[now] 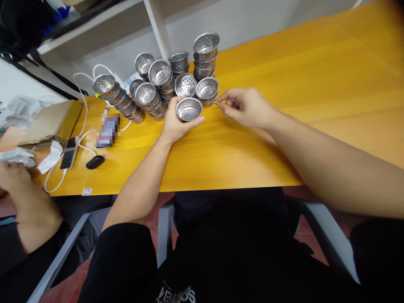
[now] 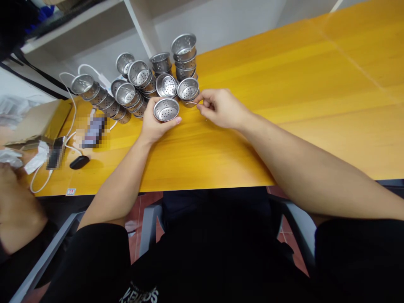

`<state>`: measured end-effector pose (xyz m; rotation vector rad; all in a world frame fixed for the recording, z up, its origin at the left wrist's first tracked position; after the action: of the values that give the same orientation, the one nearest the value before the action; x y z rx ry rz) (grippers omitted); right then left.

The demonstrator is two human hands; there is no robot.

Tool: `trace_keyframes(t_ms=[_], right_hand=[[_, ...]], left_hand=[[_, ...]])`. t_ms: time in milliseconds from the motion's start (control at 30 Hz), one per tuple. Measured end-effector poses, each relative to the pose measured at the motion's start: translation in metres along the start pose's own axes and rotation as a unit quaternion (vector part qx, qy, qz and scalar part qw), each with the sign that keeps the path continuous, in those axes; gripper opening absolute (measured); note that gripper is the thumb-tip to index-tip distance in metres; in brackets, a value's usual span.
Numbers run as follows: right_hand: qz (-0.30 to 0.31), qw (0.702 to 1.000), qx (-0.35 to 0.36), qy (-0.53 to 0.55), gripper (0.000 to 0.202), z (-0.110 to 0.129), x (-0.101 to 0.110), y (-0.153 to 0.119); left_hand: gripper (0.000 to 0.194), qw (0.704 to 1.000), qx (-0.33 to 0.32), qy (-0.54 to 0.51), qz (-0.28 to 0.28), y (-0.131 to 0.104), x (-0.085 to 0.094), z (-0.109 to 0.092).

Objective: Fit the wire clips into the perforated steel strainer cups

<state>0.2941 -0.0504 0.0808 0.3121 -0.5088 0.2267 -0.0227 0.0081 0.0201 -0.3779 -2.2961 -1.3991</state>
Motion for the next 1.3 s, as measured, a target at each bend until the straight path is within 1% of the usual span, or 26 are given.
trace_keyframes(t_ms=[133,267,333,467,533,633,733,867,1000,1100,1300], right_hand=[[0.002,1.000,0.005,0.017,0.045,0.002,-0.001,0.001],[-0.007,1.000,0.005,0.024,0.051,0.002,-0.002,0.002],[-0.016,1.000,0.009,0.024,0.053,0.002,-0.001,0.001],[-0.025,0.999,0.005,0.026,0.050,0.005,0.000,0.001],[-0.031,0.999,0.005,0.031,0.048,0.007,-0.002,0.000],[-0.046,0.998,0.002,0.042,0.052,0.012,-0.008,0.000],[-0.051,0.998,-0.003,0.046,0.057,0.018,-0.018,0.000],[-0.056,0.998,-0.019,0.035,0.054,0.023,-0.027,0.001],[-0.070,0.996,-0.038,0.029,0.047,0.025,-0.029,0.003],[-0.080,0.996,-0.040,0.027,0.043,0.025,-0.029,0.004],[-0.084,0.995,-0.043,0.032,0.043,0.023,-0.031,0.005]], left_hand=[[0.112,0.999,-0.005,-0.031,-0.022,0.000,-0.006,0.006],[0.117,0.999,0.002,-0.046,0.002,-0.002,-0.016,0.011],[0.117,0.999,0.010,-0.049,0.010,-0.005,-0.020,0.013],[0.112,0.999,0.020,-0.050,0.003,-0.008,-0.024,0.014],[0.111,0.998,0.027,-0.060,0.006,-0.008,-0.025,0.012],[0.110,0.997,0.037,-0.070,0.011,-0.006,-0.028,0.005],[0.112,0.997,0.037,-0.067,0.020,0.000,-0.035,-0.003],[0.115,0.996,0.031,-0.072,0.033,0.005,-0.045,-0.011],[0.119,0.996,0.039,-0.065,0.046,0.006,-0.049,-0.018],[0.121,0.996,0.030,-0.061,0.055,0.008,-0.050,-0.024],[0.115,0.997,0.029,-0.042,0.053,0.009,-0.049,-0.030]])
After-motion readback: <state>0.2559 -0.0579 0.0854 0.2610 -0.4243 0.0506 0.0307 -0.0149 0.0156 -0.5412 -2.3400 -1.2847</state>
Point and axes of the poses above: each hand's wrist, its own y-axis towards the middle knuckle, its own x-axis out of the back of the hand, z = x × y, the point moved 3 cm from there along y, towards the middle knuckle, and after that the axes turned 15 degrees about -x, right-handed, at the moved point
